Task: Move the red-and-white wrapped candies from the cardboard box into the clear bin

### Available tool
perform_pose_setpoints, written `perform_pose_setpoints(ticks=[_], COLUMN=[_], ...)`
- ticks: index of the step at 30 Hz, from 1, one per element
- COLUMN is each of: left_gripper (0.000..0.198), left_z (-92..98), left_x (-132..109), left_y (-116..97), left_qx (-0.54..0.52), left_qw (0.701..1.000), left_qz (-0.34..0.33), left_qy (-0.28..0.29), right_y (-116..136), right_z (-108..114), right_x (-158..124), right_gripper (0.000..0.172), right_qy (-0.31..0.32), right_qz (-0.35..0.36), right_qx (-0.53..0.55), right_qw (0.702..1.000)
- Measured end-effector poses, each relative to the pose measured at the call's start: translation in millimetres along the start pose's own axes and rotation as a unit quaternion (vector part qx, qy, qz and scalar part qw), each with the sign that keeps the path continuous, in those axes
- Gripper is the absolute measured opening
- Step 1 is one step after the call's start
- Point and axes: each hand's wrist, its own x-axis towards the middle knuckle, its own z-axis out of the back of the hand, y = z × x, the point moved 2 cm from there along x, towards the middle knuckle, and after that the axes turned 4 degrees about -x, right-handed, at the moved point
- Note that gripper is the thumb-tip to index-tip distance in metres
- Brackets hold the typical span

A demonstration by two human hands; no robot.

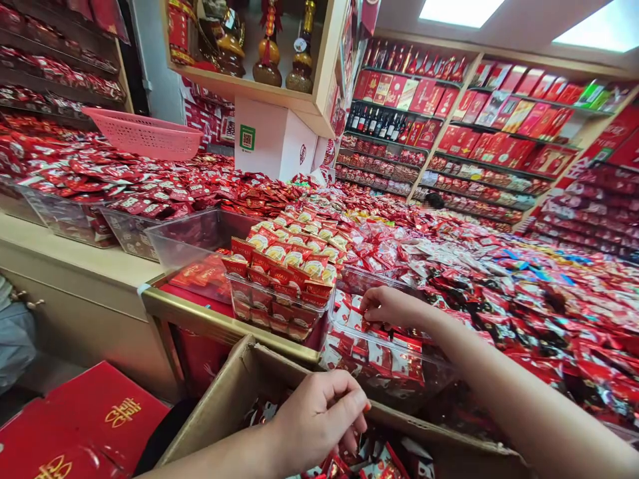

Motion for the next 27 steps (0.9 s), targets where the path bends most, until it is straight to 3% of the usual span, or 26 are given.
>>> perform_pose_setpoints(ticks=[2,3,5,6,8,10,12,15,19,23,27], left_gripper=[0.022,0.021,0.023,0.025,0.028,0.024,0.016,0.012,0.014,0.007,0.015], left_z=[6.1,9.9,17.1,20.0,25.6,29.3,30.1,25.5,17.3,16.0,16.4], left_x=[-4,-6,-3,3,27,58,85,111,117,112,107], left_y=[-17,-31,-63,-79,-106,-120,-126,-122,-109,-101,-100], left_qx=[0.088,0.147,0.274,0.338,0.47,0.616,0.649,0.67,0.697,0.711,0.715], left_qw=[0.989,0.968,0.895,0.86,0.81,0.758,0.738,0.723,0.701,0.691,0.687], left_qz=[-0.117,-0.198,-0.346,-0.379,-0.349,-0.207,-0.153,-0.101,-0.057,-0.05,-0.046], left_qy=[-0.023,-0.038,-0.063,-0.058,-0.037,0.049,0.101,0.135,0.141,0.122,0.117], right_y=[-2,-3,-2,-2,1,4,8,10,4,-7,-9], right_z=[3,5,9,12,14,13,9,1,-7,-11,-11], right_x=[-2,-3,-6,-8,-10,-10,-9,-5,-1,0,-3], right_gripper=[0.01,0.009,0.006,0.005,0.006,0.011,0.01,0.013,0.019,0.022,0.019], right_qy=[-0.044,-0.064,-0.085,-0.085,-0.062,-0.024,0.005,0.011,0.001,0.017,0.036], right_qz=[0.0,0.003,0.014,0.021,0.036,0.052,0.068,0.088,0.089,0.053,0.024], right_qx=[-0.034,-0.051,-0.078,-0.086,-0.096,-0.099,-0.105,-0.119,-0.135,-0.135,-0.134], right_qw=[0.998,0.997,0.993,0.992,0.993,0.993,0.992,0.989,0.987,0.989,0.99])
